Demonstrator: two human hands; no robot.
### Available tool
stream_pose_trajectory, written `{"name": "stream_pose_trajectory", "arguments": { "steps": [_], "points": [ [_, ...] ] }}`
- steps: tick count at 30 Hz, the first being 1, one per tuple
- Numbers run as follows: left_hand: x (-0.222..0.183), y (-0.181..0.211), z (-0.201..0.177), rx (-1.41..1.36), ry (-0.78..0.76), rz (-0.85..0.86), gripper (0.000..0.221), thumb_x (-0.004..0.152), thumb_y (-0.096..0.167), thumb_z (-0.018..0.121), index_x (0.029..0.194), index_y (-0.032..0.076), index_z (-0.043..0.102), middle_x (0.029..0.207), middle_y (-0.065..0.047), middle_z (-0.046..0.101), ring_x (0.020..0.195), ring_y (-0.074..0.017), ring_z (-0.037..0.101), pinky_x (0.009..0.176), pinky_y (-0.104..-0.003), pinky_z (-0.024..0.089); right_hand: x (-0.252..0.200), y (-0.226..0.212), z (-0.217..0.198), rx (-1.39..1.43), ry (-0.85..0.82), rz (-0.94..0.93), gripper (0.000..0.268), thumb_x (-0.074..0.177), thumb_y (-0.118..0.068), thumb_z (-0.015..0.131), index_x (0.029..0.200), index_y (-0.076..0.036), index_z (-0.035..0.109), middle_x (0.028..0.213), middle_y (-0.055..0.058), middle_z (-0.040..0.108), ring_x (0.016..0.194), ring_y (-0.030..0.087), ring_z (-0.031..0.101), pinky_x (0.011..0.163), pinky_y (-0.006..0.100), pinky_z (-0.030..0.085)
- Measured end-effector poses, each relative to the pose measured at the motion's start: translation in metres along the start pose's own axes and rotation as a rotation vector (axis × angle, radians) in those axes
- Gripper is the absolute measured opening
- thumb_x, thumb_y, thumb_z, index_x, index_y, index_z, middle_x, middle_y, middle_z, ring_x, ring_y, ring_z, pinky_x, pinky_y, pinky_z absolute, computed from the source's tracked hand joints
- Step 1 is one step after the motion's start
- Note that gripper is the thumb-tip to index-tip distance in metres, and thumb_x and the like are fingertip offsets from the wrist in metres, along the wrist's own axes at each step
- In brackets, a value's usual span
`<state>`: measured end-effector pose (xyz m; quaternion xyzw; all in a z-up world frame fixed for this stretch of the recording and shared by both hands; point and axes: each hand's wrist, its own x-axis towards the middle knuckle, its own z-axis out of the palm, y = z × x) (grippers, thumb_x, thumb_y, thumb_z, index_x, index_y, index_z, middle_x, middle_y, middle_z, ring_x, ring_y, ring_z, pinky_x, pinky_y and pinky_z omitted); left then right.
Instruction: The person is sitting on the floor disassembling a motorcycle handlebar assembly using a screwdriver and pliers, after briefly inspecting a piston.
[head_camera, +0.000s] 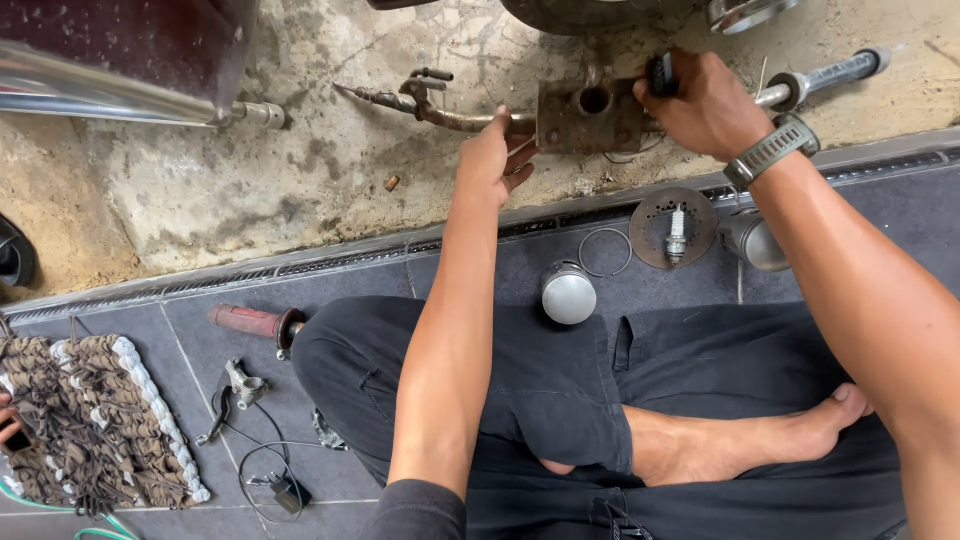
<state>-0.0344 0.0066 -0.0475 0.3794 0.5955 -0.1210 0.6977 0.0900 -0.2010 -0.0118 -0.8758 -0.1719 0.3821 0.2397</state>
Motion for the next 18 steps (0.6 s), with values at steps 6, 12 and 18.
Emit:
{"name": "stream_pose_trajectory", "arguments": {
  "steps": [6, 12, 18],
  "points": [
    [-0.001, -0.007, -0.005, -0.048, 0.018, -0.065, 0.03, 0.103, 0.027, 0.054, 0.101, 0.002, 0.07, 0.099, -0.014, 0.076, 0.09, -0.0262, 0.073, 0.079, -0.037, 0.06, -0.016, -0.01, 0.011, -0.015, -0.021, 0.06, 0.023, 0.114, -0.023, 0.055, 0.103, -0.003, 0.057, 0.096, 0.02, 0.066, 0.085, 0.036, 0.062, 0.069, 0.047, 0.052],
    [-0.028, 0.001, -0.006, -0.105, -0.022, 0.012, 0.023, 0.101, 0.022, 0.058, 0.108, 0.001, 0.063, 0.098, -0.017, 0.072, 0.083, -0.0277, 0.07, 0.074, -0.039, 0.063, -0.041, -0.012, 0.002, -0.045, -0.023, 0.038, 0.018, 0.11, -0.017, 0.057, 0.099, -0.003, 0.054, 0.089, 0.017, 0.061, 0.073, 0.031, 0.057, 0.057, 0.043, 0.048],
    [-0.051, -0.012, -0.008, -0.215, -0.077, 0.067, 0.025, 0.101, 0.019, 0.06, 0.115, -0.001, 0.06, 0.098, -0.019, 0.067, 0.089, -0.0311, 0.068, 0.082, -0.041, 0.065, -0.082, -0.024, -0.01, -0.004, 0.065, -0.03, 0.03, 0.1, -0.014, 0.056, 0.127, -0.001, 0.062, 0.09, 0.017, 0.07, 0.059, 0.027, 0.058, 0.049, 0.042, 0.048]
  ]
}}
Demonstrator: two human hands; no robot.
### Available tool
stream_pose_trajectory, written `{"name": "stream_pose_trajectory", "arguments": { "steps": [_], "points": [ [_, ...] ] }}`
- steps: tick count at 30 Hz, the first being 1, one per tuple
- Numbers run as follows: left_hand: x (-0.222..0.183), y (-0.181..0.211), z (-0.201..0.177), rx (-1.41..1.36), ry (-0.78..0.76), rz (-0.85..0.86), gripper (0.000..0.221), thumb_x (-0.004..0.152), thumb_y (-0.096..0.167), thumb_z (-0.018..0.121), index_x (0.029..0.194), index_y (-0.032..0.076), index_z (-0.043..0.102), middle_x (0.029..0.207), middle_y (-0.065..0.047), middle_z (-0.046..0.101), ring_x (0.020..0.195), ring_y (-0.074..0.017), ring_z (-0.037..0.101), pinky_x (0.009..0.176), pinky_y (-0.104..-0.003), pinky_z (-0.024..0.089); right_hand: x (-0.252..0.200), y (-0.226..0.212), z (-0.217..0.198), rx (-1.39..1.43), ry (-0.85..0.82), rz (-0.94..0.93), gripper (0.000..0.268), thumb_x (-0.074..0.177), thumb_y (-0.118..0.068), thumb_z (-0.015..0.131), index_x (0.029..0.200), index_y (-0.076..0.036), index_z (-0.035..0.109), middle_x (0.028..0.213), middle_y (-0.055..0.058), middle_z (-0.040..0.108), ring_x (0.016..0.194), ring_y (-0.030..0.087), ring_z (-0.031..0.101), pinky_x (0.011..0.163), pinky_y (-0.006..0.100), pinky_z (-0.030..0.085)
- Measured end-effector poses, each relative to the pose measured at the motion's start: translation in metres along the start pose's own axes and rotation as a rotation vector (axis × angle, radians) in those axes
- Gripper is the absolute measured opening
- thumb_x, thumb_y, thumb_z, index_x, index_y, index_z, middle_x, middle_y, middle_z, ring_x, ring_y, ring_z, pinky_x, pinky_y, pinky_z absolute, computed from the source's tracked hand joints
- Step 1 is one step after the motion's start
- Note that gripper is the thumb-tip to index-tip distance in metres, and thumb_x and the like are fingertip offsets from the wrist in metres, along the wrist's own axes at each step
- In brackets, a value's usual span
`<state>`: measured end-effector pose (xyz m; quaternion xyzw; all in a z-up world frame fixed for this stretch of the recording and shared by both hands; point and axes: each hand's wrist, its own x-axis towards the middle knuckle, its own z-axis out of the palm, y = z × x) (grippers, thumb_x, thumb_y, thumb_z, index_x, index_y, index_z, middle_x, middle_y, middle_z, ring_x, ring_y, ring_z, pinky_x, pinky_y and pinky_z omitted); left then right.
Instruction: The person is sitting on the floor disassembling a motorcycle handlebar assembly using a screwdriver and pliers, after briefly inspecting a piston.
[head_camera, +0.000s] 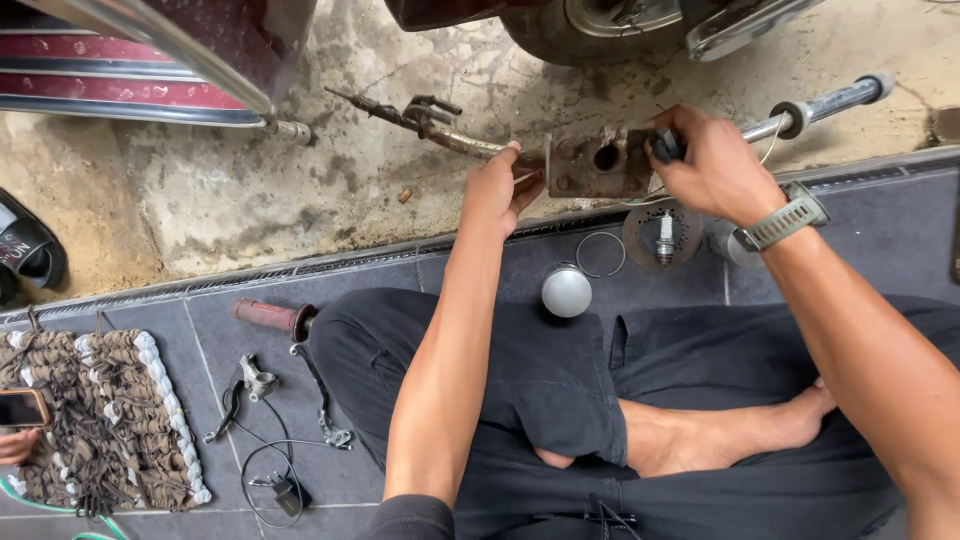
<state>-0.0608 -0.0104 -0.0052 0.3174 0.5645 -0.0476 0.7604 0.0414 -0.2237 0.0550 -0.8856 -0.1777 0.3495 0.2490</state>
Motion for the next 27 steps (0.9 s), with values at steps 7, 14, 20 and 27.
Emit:
{"name": "stream_pose_trajectory", "arguments": {
  "steps": [7, 14, 20, 27],
  "points": [
    [-0.006, -0.034, -0.024, -0.037, -0.113, 0.124, 0.038, 0.102, 0.023, 0.061, 0.121, -0.008, 0.05, 0.104, -0.021, 0.061, 0.097, -0.0358, 0.069, 0.086, -0.05, 0.064, -0.039, 0.02, 0.005, 0.032, 0.185, -0.269, 0.046, 0.08, -0.019, 0.078, 0.122, -0.002, 0.068, 0.088, 0.019, 0.07, 0.095, 0.047, 0.067, 0.077, 0.063, 0.05],
    [-0.04, -0.04, -0.038, -0.107, -0.12, 0.172, 0.047, 0.1, 0.022, 0.064, 0.129, -0.009, 0.045, 0.111, -0.024, 0.05, 0.104, -0.0393, 0.066, 0.09, -0.054, 0.06, -0.083, 0.014, 0.013, 0.046, 0.234, -0.407, 0.031, 0.091, -0.008, 0.071, 0.119, 0.002, 0.068, 0.081, 0.01, 0.065, 0.071, 0.035, 0.065, 0.069, 0.049, 0.051],
    [-0.071, -0.045, -0.04, -0.121, -0.142, 0.207, 0.052, 0.1, 0.021, 0.064, 0.138, -0.008, 0.044, 0.12, -0.024, 0.047, 0.112, -0.0419, 0.064, 0.094, -0.057, 0.058, -0.103, 0.019, 0.026, 0.025, 0.39, -0.522, 0.025, 0.094, -0.005, 0.075, 0.118, -0.004, 0.067, 0.079, 0.006, 0.061, 0.071, 0.03, 0.063, 0.064, 0.042, 0.051],
    [-0.081, -0.045, -0.027, -0.15, -0.199, 0.206, 0.068, 0.098, 0.034, 0.067, 0.148, 0.004, 0.032, 0.13, -0.016, 0.036, 0.116, -0.0376, 0.055, 0.09, -0.06, 0.057, -0.104, 0.015, 0.029, 0.058, 0.458, -0.557, 0.023, 0.094, -0.001, 0.077, 0.116, -0.004, 0.071, 0.079, 0.004, 0.061, 0.069, 0.026, 0.061, 0.062, 0.036, 0.051]
  ]
}}
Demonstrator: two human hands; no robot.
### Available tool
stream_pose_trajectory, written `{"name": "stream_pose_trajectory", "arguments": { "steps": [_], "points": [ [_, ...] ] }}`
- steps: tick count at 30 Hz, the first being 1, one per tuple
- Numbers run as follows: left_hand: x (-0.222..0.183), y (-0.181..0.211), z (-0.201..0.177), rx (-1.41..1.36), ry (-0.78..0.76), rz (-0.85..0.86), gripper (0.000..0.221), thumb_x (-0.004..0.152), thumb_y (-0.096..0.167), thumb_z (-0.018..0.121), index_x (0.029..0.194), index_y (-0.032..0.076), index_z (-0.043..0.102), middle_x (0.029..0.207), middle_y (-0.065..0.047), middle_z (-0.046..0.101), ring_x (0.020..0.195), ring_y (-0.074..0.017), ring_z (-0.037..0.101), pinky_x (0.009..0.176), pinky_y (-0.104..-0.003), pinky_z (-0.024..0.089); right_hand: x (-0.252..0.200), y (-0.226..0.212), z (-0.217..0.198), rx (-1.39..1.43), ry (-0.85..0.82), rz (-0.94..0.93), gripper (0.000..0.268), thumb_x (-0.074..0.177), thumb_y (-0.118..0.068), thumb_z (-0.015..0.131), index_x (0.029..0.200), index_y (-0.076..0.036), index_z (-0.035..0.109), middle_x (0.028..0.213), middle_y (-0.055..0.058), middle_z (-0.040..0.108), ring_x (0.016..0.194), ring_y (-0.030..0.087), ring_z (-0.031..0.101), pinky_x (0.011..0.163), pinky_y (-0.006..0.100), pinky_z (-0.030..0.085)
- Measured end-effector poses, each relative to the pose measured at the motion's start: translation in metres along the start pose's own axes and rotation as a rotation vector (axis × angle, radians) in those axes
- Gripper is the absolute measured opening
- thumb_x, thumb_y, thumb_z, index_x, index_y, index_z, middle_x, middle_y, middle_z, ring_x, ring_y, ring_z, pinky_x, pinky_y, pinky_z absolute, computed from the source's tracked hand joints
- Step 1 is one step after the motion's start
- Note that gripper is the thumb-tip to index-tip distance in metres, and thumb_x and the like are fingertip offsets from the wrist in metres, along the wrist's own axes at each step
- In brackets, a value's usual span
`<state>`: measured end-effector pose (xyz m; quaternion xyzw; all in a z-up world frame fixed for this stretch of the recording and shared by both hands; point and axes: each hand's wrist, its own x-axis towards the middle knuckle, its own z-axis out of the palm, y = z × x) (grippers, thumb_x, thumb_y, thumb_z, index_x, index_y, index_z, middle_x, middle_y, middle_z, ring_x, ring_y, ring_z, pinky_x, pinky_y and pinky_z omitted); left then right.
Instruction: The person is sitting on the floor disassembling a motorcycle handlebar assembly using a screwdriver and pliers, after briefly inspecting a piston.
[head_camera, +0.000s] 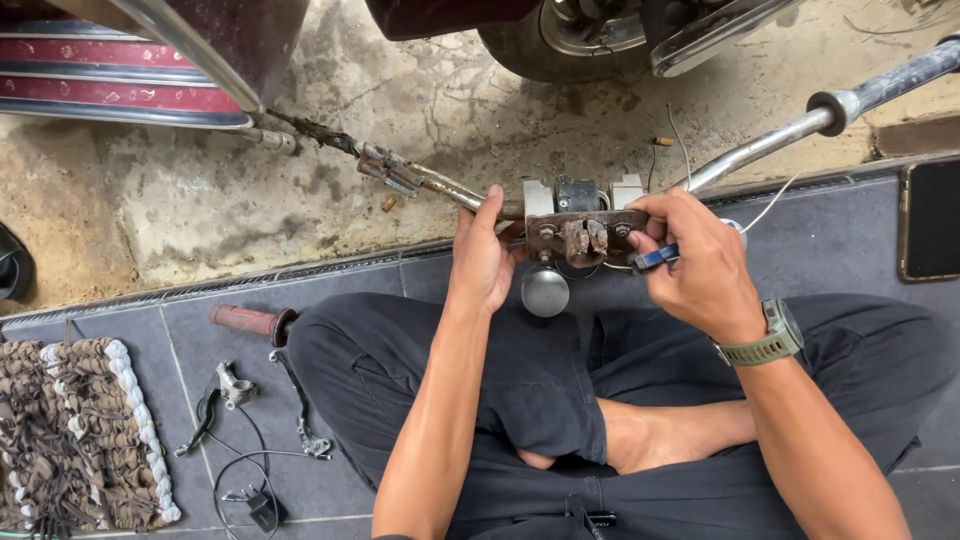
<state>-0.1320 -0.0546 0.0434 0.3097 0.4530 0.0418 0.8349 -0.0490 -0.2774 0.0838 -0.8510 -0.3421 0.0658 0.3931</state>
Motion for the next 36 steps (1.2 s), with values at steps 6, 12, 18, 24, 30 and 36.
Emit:
{"name": "stream_pose_trajectory", "arguments": {
  "steps": [6, 12, 18, 24, 30, 36],
  "points": [
    [0.02, -0.011, 0.001, 0.077, 0.005, 0.031, 0.054, 0.101, 0.039, 0.063, 0.134, 0.01, 0.033, 0.119, -0.016, 0.042, 0.11, -0.0378, 0.059, 0.085, -0.059, 0.059, -0.002, -0.004, 0.006, -0.055, 0.036, -0.055, 0.02, 0.093, -0.001, 0.076, 0.112, -0.003, 0.071, 0.077, 0.005, 0.06, 0.066, 0.029, 0.061, 0.061, 0.038, 0.05],
    [0.038, -0.028, -0.006, 0.138, 0.037, 0.078, 0.036, 0.104, 0.028, 0.06, 0.124, 0.012, 0.035, 0.114, -0.014, 0.045, 0.106, -0.0315, 0.059, 0.084, -0.053, 0.058, -0.012, 0.003, 0.017, -0.159, 0.081, -0.108, 0.019, 0.095, -0.007, 0.075, 0.114, -0.009, 0.071, 0.08, 0.0, 0.058, 0.065, 0.026, 0.059, 0.063, 0.037, 0.05],
    [-0.015, 0.011, 0.042, 0.086, 0.053, 0.096, 0.03, 0.1, 0.018, 0.057, 0.121, 0.013, 0.037, 0.109, -0.015, 0.05, 0.1, -0.0265, 0.058, 0.081, -0.048, 0.057, -0.02, 0.002, 0.019, -0.176, 0.11, -0.164, 0.022, 0.091, -0.001, 0.075, 0.112, -0.007, 0.074, 0.079, 0.002, 0.059, 0.062, 0.027, 0.057, 0.061, 0.037, 0.049],
    [-0.022, 0.012, 0.045, 0.065, 0.021, 0.118, 0.024, 0.099, 0.013, 0.053, 0.115, 0.015, 0.036, 0.104, -0.016, 0.061, 0.093, -0.0229, 0.06, 0.075, -0.041, 0.057, -0.027, 0.003, 0.018, -0.167, 0.124, -0.167, 0.025, 0.089, 0.0, 0.078, 0.113, -0.006, 0.076, 0.08, 0.003, 0.062, 0.061, 0.027, 0.056, 0.06, 0.037, 0.048],
    [-0.002, 0.001, 0.028, -0.091, 0.034, -0.003, 0.024, 0.098, 0.004, 0.048, 0.098, 0.02, 0.03, 0.101, -0.029, 0.074, 0.104, -0.0392, 0.07, 0.077, -0.045, 0.054, -0.026, 0.002, 0.008, -0.237, 0.041, -0.235, 0.021, 0.097, 0.003, 0.067, 0.117, -0.002, 0.07, 0.094, 0.012, 0.07, 0.073, 0.028, 0.061, 0.064, 0.04, 0.042],
    [0.002, -0.004, 0.025, -0.109, 0.015, 0.004, 0.024, 0.099, 0.004, 0.048, 0.101, 0.021, 0.031, 0.102, -0.028, 0.075, 0.102, -0.0389, 0.069, 0.08, -0.047, 0.054, -0.029, 0.005, 0.008, -0.245, 0.032, -0.249, 0.02, 0.097, 0.003, 0.066, 0.115, -0.003, 0.071, 0.092, 0.012, 0.069, 0.069, 0.028, 0.057, 0.063, 0.041, 0.041]
  ]
}}
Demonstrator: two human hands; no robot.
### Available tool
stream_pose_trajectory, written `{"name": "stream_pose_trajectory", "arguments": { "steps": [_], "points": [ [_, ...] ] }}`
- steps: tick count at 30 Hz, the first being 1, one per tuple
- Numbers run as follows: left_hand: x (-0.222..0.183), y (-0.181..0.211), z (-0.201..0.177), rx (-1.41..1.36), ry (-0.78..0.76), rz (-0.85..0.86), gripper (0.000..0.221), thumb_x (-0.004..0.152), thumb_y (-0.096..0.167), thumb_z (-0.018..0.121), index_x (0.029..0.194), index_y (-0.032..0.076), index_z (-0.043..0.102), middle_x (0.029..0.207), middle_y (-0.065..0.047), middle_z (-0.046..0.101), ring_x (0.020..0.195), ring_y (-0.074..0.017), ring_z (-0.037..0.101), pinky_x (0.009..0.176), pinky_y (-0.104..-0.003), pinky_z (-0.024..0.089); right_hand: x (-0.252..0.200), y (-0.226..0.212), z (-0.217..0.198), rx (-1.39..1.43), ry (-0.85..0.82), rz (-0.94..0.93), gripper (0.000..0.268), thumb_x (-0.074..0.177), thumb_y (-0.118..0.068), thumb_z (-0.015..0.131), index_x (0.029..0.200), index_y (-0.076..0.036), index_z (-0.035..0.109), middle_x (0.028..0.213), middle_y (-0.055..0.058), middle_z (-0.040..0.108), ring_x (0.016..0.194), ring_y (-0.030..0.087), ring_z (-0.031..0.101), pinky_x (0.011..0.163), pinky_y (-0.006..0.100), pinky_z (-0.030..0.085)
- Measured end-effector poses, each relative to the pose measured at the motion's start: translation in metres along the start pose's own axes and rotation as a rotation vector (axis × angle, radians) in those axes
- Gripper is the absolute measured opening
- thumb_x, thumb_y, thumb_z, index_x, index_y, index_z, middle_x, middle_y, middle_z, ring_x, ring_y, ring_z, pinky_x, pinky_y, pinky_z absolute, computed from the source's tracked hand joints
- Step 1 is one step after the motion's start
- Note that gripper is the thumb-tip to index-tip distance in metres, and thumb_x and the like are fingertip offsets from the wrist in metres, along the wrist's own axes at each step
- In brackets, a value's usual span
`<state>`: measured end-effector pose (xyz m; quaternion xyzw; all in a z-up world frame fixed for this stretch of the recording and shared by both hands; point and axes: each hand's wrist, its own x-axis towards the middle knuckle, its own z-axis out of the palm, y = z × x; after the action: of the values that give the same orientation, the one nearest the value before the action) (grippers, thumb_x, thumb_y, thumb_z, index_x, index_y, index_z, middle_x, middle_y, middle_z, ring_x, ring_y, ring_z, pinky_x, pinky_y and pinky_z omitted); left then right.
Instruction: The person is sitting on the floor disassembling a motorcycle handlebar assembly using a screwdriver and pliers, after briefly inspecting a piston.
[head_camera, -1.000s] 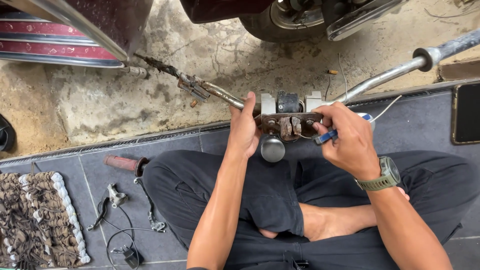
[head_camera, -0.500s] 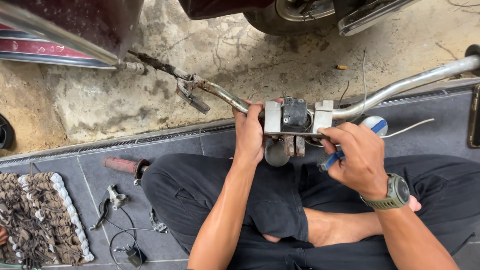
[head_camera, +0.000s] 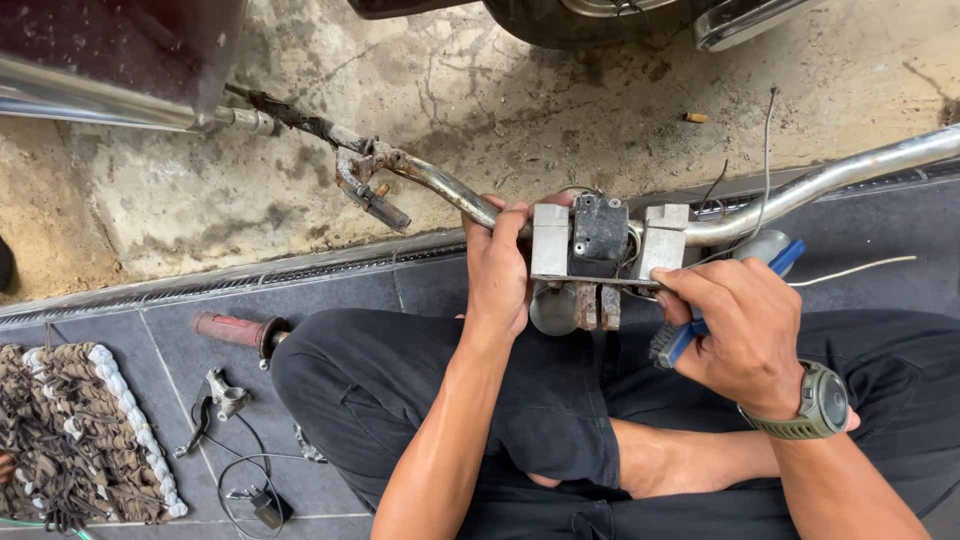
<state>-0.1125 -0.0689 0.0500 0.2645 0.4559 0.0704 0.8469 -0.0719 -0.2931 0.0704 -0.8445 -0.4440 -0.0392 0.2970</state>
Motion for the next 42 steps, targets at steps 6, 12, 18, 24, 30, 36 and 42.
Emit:
{"name": "stream_pose_trajectory", "arguments": {
  "steps": [6, 12, 18, 24, 30, 36, 42],
  "points": [
    [0.001, -0.002, -0.002, -0.025, -0.033, 0.018, 0.024, 0.099, 0.005, 0.049, 0.101, 0.022, 0.031, 0.102, -0.028, 0.075, 0.103, -0.0401, 0.069, 0.081, -0.048, 0.055, 0.003, -0.001, -0.002, 0.001, 0.019, -0.02, 0.018, 0.097, 0.004, 0.065, 0.114, -0.002, 0.071, 0.092, 0.012, 0.069, 0.07, 0.028, 0.058, 0.063, 0.041, 0.042],
    [0.002, -0.004, -0.003, -0.027, -0.056, 0.039, 0.024, 0.1, 0.004, 0.046, 0.099, 0.022, 0.031, 0.103, -0.031, 0.074, 0.102, -0.0405, 0.068, 0.079, -0.047, 0.053, 0.002, 0.002, -0.001, 0.006, 0.02, -0.021, 0.021, 0.098, 0.004, 0.065, 0.118, -0.002, 0.07, 0.094, 0.012, 0.07, 0.072, 0.029, 0.06, 0.064, 0.042, 0.043],
    [0.002, -0.003, -0.001, 0.018, -0.066, 0.049, 0.022, 0.102, 0.006, 0.045, 0.096, 0.021, 0.03, 0.104, -0.03, 0.074, 0.102, -0.0405, 0.07, 0.075, -0.047, 0.056, 0.002, 0.003, 0.001, -0.008, 0.038, -0.03, 0.018, 0.098, 0.003, 0.068, 0.116, 0.001, 0.071, 0.092, 0.013, 0.069, 0.074, 0.028, 0.062, 0.064, 0.041, 0.043],
    [0.005, -0.007, -0.003, 0.001, -0.081, 0.05, 0.022, 0.101, 0.005, 0.045, 0.097, 0.021, 0.03, 0.104, -0.03, 0.074, 0.1, -0.0401, 0.069, 0.074, -0.048, 0.055, 0.003, 0.003, 0.001, 0.007, 0.052, -0.031, 0.019, 0.098, 0.005, 0.068, 0.117, 0.001, 0.071, 0.092, 0.014, 0.068, 0.073, 0.029, 0.06, 0.064, 0.041, 0.042],
    [0.006, -0.008, -0.004, -0.006, -0.101, 0.069, 0.021, 0.101, 0.005, 0.045, 0.098, 0.021, 0.031, 0.103, -0.031, 0.073, 0.102, -0.0424, 0.069, 0.073, -0.05, 0.056, 0.003, 0.004, 0.0, 0.008, 0.052, -0.028, 0.021, 0.096, 0.007, 0.068, 0.116, 0.001, 0.071, 0.093, 0.014, 0.068, 0.073, 0.028, 0.061, 0.064, 0.041, 0.043],
    [0.008, -0.01, -0.004, -0.014, -0.092, 0.067, 0.023, 0.102, 0.005, 0.045, 0.098, 0.022, 0.03, 0.102, -0.031, 0.073, 0.1, -0.0418, 0.069, 0.071, -0.05, 0.056, 0.003, 0.006, 0.0, 0.007, 0.052, -0.041, 0.022, 0.096, 0.008, 0.069, 0.117, 0.002, 0.071, 0.093, 0.015, 0.068, 0.075, 0.028, 0.062, 0.065, 0.041, 0.043],
    [0.007, -0.009, -0.002, -0.015, -0.101, 0.066, 0.023, 0.101, 0.005, 0.045, 0.097, 0.021, 0.03, 0.102, -0.031, 0.073, 0.102, -0.0424, 0.069, 0.071, -0.05, 0.056, 0.003, 0.006, 0.0, 0.014, 0.05, -0.042, 0.02, 0.097, 0.007, 0.069, 0.117, 0.003, 0.071, 0.093, 0.015, 0.068, 0.075, 0.029, 0.062, 0.065, 0.042, 0.043]
  ]
}}
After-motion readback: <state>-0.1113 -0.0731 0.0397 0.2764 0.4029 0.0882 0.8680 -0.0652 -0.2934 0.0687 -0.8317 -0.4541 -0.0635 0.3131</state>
